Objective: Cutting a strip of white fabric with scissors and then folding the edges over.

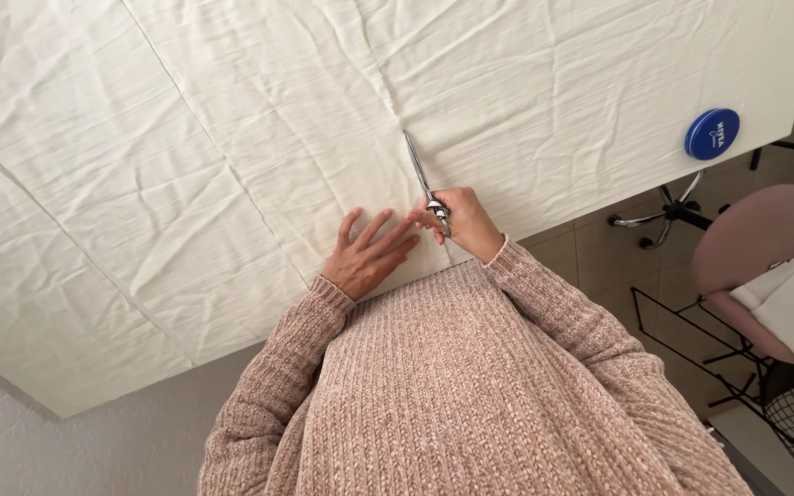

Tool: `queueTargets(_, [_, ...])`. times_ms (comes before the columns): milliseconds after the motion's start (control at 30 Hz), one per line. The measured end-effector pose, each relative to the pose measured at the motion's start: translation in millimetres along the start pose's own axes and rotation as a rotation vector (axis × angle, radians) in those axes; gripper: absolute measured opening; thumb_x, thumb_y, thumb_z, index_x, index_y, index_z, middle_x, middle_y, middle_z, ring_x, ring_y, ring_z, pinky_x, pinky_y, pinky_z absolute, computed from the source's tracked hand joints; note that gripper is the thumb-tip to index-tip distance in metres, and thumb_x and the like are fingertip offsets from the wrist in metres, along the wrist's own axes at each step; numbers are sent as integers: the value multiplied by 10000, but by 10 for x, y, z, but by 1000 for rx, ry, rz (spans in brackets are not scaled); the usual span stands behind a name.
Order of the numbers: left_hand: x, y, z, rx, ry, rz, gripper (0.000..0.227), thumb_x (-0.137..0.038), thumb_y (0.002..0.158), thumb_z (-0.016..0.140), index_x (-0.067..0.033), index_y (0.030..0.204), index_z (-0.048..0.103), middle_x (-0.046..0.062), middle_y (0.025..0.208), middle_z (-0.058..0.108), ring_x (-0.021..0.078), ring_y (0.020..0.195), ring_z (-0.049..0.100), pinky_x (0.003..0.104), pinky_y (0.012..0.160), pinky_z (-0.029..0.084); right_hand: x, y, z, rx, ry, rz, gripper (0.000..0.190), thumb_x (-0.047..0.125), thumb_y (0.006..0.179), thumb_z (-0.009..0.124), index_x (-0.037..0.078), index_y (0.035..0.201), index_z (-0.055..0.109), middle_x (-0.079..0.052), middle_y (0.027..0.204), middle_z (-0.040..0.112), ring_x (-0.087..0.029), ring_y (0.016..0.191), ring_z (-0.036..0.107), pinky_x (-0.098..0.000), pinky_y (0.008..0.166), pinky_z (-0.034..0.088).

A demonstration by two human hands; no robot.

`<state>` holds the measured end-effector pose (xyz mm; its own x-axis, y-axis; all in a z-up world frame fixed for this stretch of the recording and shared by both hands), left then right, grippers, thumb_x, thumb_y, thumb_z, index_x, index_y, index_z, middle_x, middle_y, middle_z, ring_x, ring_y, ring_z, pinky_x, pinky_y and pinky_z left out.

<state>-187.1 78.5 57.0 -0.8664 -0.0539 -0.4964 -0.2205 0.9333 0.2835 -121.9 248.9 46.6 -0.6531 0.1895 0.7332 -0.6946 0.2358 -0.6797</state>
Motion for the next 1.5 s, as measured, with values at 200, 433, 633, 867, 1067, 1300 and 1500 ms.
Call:
queueTargets(200, [-10, -11, 1, -4, 7, 2, 303, -352, 1033, 557, -328, 1328, 619, -61, 1515, 533, 223, 1410, 464, 598, 1169, 265, 106, 105, -28, 5, -14, -27, 255, 223, 867, 820, 5, 784, 718, -95, 577, 633, -122, 384, 588, -236, 371, 463])
queueTargets(433, [-4, -29, 37, -2, 4, 5, 316, -348, 1036, 550, -327, 1346, 606, -59, 1523, 525, 219, 1406, 468, 596, 1171, 265, 41, 249, -50, 30, -44, -48, 263, 232, 863, 818, 5, 776, 717, -96, 555, 632, -125, 389, 590, -237, 378, 465])
queueTargets(633, [-6, -54, 72, -21, -18, 8, 300, -331, 1051, 525, -310, 1336, 615, -45, 1512, 538, 232, 1397, 483, 593, 1168, 261, 39, 299, -105, 11, -7, -27, 266, 229, 878, 805, 8, 770, 702, -84, 584, 608, -112, 373, 566, -229, 373, 444])
queueTargets(867, [-8, -27, 35, -11, -7, 8, 315, -316, 1030, 554, -303, 1339, 619, -42, 1511, 536, 237, 1396, 480, 608, 1165, 265, 496, 292, -77, 23, -15, -34, 229, 206, 862, 817, 6, 804, 722, -87, 601, 620, -114, 389, 587, -220, 376, 466])
queueTargets(1067, [-11, -7, -4, -22, -11, 3, 291, -320, 1034, 552, -292, 1313, 633, -39, 1497, 547, 236, 1389, 487, 596, 1167, 273, 428, 397, -99, 16, 1, -29, 258, 220, 873, 818, -8, 809, 717, -99, 614, 636, -117, 392, 592, -226, 374, 472])
queueTargets(1300, [-10, 9, -7, -20, -14, 4, 306, -333, 1042, 545, -291, 1338, 612, -40, 1514, 530, 224, 1400, 472, 579, 1177, 271, 591, 458, -121, 16, -16, -55, 282, 241, 885, 808, -4, 777, 720, -90, 590, 610, -113, 369, 564, -228, 354, 457])
queueTargets(1500, [3, 6, -10, -18, -27, -1, 294, -333, 1056, 516, -289, 1330, 613, -39, 1514, 530, 227, 1397, 479, 574, 1181, 262, 769, 523, -104, 20, -60, -86, 274, 239, 882, 812, 2, 777, 725, -90, 587, 612, -120, 376, 575, -236, 360, 465])
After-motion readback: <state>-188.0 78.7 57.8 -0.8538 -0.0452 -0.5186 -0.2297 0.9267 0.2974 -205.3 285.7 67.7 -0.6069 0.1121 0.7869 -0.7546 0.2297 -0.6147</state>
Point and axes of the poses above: each hand's wrist, its own y-axis towards the middle knuckle, its own z-axis out of the palm, x = y × z, the point moved 6 cm from there along y, towards the middle knuckle
